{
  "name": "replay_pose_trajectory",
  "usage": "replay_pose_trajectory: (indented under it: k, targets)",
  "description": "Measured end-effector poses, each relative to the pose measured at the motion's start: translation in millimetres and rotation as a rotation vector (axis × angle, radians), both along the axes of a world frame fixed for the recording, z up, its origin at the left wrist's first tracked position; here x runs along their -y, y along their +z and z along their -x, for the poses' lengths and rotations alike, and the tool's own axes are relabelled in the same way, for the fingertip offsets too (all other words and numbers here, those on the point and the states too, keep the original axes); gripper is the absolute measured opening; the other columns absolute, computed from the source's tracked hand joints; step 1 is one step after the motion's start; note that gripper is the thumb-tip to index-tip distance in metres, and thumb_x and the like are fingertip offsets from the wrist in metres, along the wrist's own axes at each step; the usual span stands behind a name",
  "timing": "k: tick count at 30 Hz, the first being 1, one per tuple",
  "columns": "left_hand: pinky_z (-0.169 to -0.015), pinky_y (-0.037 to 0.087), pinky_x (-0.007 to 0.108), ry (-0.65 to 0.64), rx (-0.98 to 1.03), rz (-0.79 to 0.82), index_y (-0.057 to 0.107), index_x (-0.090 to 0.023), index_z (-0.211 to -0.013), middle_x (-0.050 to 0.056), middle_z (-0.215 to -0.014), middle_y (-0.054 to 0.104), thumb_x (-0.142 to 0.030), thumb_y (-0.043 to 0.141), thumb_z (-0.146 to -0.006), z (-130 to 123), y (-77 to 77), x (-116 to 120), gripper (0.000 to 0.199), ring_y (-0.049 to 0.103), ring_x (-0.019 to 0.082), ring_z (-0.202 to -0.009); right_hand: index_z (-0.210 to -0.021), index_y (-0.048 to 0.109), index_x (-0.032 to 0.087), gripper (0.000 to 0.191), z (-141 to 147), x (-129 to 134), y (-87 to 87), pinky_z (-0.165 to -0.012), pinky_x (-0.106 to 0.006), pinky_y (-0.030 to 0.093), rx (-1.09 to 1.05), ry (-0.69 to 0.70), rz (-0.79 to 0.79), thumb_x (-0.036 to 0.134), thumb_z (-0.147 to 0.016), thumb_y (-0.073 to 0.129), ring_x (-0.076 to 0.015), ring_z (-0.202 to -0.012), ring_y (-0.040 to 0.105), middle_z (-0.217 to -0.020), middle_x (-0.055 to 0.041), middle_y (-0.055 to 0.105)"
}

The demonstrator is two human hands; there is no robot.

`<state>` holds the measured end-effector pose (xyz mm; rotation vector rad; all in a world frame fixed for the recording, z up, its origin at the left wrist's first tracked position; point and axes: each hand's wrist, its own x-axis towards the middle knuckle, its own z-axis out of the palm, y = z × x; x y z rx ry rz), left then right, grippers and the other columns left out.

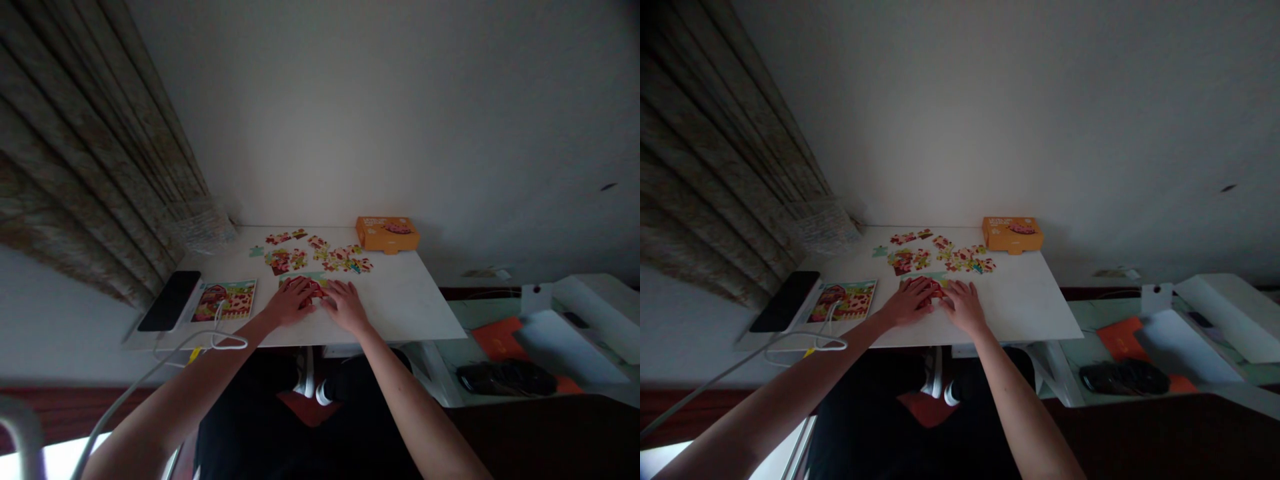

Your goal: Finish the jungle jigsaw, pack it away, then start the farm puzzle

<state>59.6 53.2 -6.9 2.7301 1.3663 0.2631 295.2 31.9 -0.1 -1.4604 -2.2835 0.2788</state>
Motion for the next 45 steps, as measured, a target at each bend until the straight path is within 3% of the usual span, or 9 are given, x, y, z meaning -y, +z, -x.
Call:
replay_pose_trajectory:
  k: [4,8,16,19,26,29,34,38,45]
  targets:
    - [-0.126,0.026,0.051,0.141,0.021,-0.039,0.049,-0.025,-0.154,0.012,-0.162,0.046,-0.042,0.035,-0.108,25,12.4,-33,0.051,0.036,0.026,-0.153,-0.132,0.069,0.031,0.034,2,-1,2.9,-0.121,-0.061,0.027,0.012,0.020,0.006,0.042,-0.104,0.054,-0.0297,-0.138,0.052,-0.147,-0.0078,0.063]
    - [-0.123,0.028,0.060,0.368,-0.032,0.061,0.043,-0.030,-0.157,0.009,-0.166,0.040,-0.039,0.028,-0.110,53,22.7,-62,0.051,0.035,0.027,-0.153,-0.130,0.070,0.031,0.031,2,-3,2.8,-0.119,-0.060,0.028,0.006,0.016,0.004,0.041,-0.104,0.055,-0.0292,-0.137,0.052,-0.145,-0.0077,0.064]
    - [-0.121,0.022,0.072,0.579,-0.118,0.116,0.038,-0.024,-0.160,0.014,-0.168,0.036,-0.041,0.027,-0.109,90,28.4,-70,0.054,0.037,0.032,-0.152,-0.129,0.070,0.030,0.032,2,-3,0.3,-0.118,-0.060,0.029,-0.008,0.016,-0.018,0.040,-0.104,0.055,-0.0300,-0.135,0.053,-0.143,-0.0088,0.065]
    - [-0.122,0.021,0.071,0.615,-0.099,0.076,0.040,-0.022,-0.159,0.017,-0.167,0.037,-0.044,0.029,-0.108,85,28.3,-70,0.057,0.034,0.032,-0.154,-0.131,0.070,0.030,0.033,2,-3,-0.6,-0.118,-0.059,0.029,-0.003,0.014,-0.015,0.042,-0.104,0.055,-0.0303,-0.135,0.053,-0.143,-0.0089,0.065]
    - [-0.126,0.015,0.067,0.371,-0.005,0.065,0.049,-0.028,-0.155,0.012,-0.162,0.046,-0.044,0.039,-0.106,54,9.0,-50,0.052,0.038,0.030,-0.153,-0.130,0.070,0.030,0.034,1,-5,-4.5,-0.118,-0.058,0.029,0.001,0.012,-0.029,0.042,-0.103,0.055,-0.0303,-0.135,0.054,-0.143,-0.0096,0.065]
    - [-0.127,0.014,0.066,0.341,0.019,0.035,0.048,-0.027,-0.155,0.010,-0.162,0.046,-0.044,0.040,-0.106,48,2.2,-42,0.053,0.039,0.029,-0.152,-0.131,0.069,0.028,0.034,1,-5,-6.2,-0.118,-0.057,0.029,-0.015,0.016,-0.034,0.042,-0.103,0.055,-0.0297,-0.134,0.054,-0.142,-0.0097,0.066]
    - [-0.126,0.019,0.066,0.450,0.068,-0.022,0.050,-0.023,-0.153,0.015,-0.161,0.046,-0.045,0.042,-0.105,47,-0.7,-40,0.054,0.041,0.032,-0.151,-0.128,0.069,0.026,0.033,0,-8,-6.9,-0.117,-0.055,0.031,-0.050,-0.001,-0.027,0.042,-0.102,0.057,-0.0288,-0.130,0.057,-0.137,-0.0103,0.069]
    - [-0.124,0.019,0.069,0.556,0.090,-0.064,0.051,-0.023,-0.153,0.017,-0.160,0.048,-0.046,0.044,-0.104,47,-2.5,-42,0.054,0.041,0.035,-0.150,-0.119,0.073,0.024,0.027,8,-22,-2.9,-0.108,-0.047,0.042,-0.061,-0.034,-0.023,0.037,-0.101,0.058,-0.0269,-0.116,0.064,-0.122,-0.0103,0.075]
    - [-0.124,0.022,0.068,0.645,0.110,-0.123,0.052,-0.018,-0.151,0.020,-0.157,0.051,-0.046,0.042,-0.103,46,-2.4,-42,0.056,0.044,0.036,-0.148,-0.122,0.072,0.022,0.027,57,-96,13.7,-0.109,-0.038,0.047,-0.134,-0.041,0.001,0.027,-0.100,0.058,-0.0229,-0.121,0.064,-0.126,-0.0086,0.073]
